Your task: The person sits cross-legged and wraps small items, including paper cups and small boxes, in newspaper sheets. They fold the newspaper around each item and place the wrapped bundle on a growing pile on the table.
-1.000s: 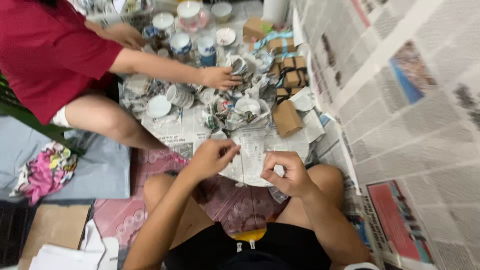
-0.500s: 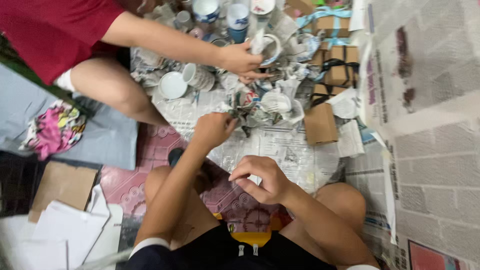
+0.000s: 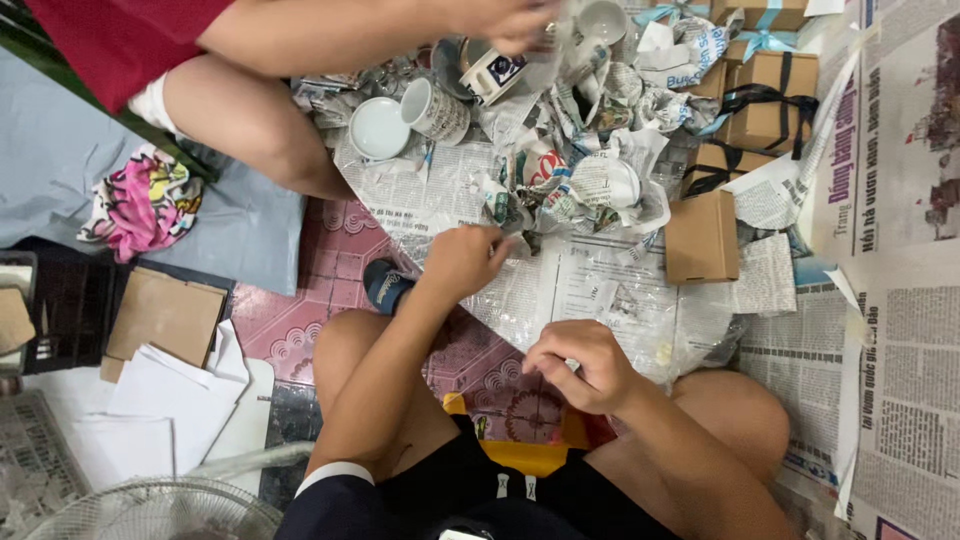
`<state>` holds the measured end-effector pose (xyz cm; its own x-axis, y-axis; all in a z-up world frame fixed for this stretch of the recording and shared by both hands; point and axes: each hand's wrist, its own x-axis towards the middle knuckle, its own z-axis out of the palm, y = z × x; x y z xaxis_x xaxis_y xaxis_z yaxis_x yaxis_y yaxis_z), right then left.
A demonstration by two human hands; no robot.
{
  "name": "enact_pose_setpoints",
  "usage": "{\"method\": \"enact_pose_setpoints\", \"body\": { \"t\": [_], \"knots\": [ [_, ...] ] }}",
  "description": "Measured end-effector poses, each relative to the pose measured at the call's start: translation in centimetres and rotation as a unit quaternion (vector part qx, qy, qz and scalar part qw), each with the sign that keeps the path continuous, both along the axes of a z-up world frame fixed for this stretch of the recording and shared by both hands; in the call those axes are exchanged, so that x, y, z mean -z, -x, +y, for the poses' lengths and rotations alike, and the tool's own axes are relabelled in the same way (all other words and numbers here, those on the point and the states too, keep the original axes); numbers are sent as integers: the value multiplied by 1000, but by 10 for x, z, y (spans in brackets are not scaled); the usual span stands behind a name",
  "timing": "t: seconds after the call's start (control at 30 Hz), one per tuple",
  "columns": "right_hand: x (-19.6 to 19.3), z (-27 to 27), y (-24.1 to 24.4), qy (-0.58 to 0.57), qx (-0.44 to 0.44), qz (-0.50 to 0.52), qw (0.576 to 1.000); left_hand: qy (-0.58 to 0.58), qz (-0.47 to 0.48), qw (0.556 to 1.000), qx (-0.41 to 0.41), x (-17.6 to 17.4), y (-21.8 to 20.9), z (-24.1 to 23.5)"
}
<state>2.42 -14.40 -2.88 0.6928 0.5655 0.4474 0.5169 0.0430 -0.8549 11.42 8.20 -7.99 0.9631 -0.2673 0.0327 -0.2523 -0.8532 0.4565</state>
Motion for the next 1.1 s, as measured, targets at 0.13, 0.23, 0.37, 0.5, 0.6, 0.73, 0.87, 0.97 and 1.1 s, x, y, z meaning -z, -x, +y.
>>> {"method": "enact_pose_setpoints", "body": {
  "t": [0.13,0.23,0.37,0.5,0.6,0.73,0.87,0.97,1.1],
  "knots": [
    [3,-11,3,18,29,18,999,16,19,999,-40,-5,-4,8],
    [-3,-18,5,17,12,-21,1000,13,22,999,-43,-5,-1,9],
    [-3,-17,10,28,7,-32,999,1,25,999,-29,2,6,4],
    [12,-11,4,34,8,-36,999,33,-3,999,-11,4,7,1],
    [14,-20,5,50,50,10,997,29,10,1000,2,-4,5,5],
    [5,-21,7,21,79,59,995,47,60,996,-40,-6,-2,6],
    [7,-12,4,36,33,22,999,63,24,997,-35,33,-14,15],
    [7,-12,16,73,21,-11,997,245,-23,969,-1,83,-44,34],
    [-6,9,29,95,-29,-36,994,538,171,778,-274,135,-78,48]
  ]
}}
